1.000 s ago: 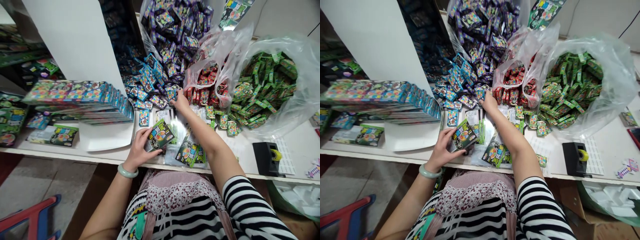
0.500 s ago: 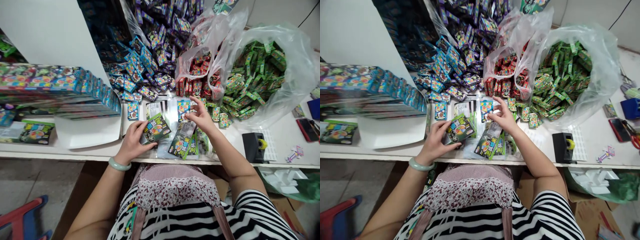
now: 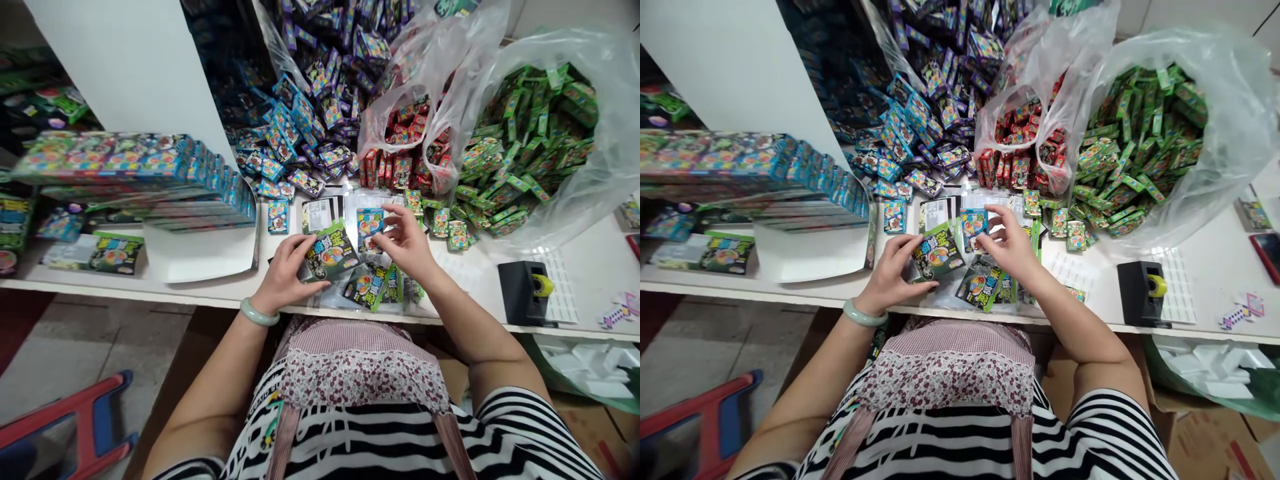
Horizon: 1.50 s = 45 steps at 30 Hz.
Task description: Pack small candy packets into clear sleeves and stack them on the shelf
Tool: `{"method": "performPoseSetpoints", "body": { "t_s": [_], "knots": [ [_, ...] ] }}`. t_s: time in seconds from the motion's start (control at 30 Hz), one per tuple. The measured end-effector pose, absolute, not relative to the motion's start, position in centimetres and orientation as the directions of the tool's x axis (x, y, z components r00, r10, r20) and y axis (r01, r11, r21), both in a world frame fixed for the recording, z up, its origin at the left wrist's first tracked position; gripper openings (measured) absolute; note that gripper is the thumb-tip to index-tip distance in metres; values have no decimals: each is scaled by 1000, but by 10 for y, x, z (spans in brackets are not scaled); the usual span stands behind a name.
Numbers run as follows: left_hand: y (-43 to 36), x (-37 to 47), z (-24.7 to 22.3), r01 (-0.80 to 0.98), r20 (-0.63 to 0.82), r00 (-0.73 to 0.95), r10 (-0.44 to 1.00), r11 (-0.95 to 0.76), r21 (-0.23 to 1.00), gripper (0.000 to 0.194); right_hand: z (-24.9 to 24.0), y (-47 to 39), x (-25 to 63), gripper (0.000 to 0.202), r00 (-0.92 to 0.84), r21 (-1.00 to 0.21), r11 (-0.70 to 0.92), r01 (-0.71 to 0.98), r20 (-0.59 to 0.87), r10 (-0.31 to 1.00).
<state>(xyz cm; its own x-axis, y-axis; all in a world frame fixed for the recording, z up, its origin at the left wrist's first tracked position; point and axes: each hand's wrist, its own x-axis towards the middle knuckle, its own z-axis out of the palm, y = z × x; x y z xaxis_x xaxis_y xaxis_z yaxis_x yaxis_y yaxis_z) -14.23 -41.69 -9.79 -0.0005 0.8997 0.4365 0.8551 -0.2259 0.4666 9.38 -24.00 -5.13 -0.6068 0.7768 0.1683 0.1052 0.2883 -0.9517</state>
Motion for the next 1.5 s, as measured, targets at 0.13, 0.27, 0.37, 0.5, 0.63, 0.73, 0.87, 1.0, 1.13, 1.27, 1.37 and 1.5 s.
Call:
{"method": "performPoseSetpoints", "body": {
  "t_s": [0.13, 0.27, 0.37, 0.5, 0.63, 0.73, 0.87, 1.0, 1.13, 1.27, 1.37, 1.5],
  "knots": [
    [-416, -142, -99, 868, 452, 15, 892, -236, 437, 99, -25, -240, 100, 59, -454, -934, 353, 52, 293, 842],
    [-414, -140, -99, 865, 450, 2, 893, -227, 447, 99, -21, -245, 97, 56, -607, -936, 310, 165, 151, 780],
    [-414, -138, -99, 865, 466, -12, 885, -225, 449, 99, -33, -250, 96, 50, -654, -915, 328, 234, 101, 749],
    [-416, -137, -100, 876, 475, 33, 879, -254, 410, 99, -42, -252, 100, 46, -766, -875, 367, 315, -6, 643],
    [-417, -136, -104, 872, 453, 56, 890, -264, 413, 97, -46, -250, 97, 43, -798, -871, 380, 310, -22, 602],
    [-417, -134, -106, 867, 446, 6, 895, -227, 443, 96, -51, -249, 89, 40, -738, -886, 369, 279, 47, 673],
    [-417, -129, -105, 869, 460, -74, 885, -169, 465, 93, -59, -257, 82, 21, -707, -866, 436, 246, 148, 691],
    [-416, -115, -99, 864, 467, -145, 872, -118, 489, 91, -60, -271, 83, 30, -753, -888, 396, 234, 92, 652],
    [-416, -94, -84, 796, 438, -277, 855, -51, 603, 99, -40, -270, 88, 41, -795, -938, 291, 187, 30, 606],
    [-413, -80, -72, 524, 374, -329, 867, -162, 836, 63, -20, -260, 94, 40, -828, -924, 349, 154, 71, 556],
    [-412, -76, -77, 339, 316, -399, 861, -182, 923, 55, -33, -266, 94, 46, -770, -938, 325, 119, 119, 627],
    [-420, -76, -95, 268, 241, -400, 884, -138, 954, 59, -72, -294, 89, 42, -545, -987, 152, 50, 100, 832]
  ]
}}
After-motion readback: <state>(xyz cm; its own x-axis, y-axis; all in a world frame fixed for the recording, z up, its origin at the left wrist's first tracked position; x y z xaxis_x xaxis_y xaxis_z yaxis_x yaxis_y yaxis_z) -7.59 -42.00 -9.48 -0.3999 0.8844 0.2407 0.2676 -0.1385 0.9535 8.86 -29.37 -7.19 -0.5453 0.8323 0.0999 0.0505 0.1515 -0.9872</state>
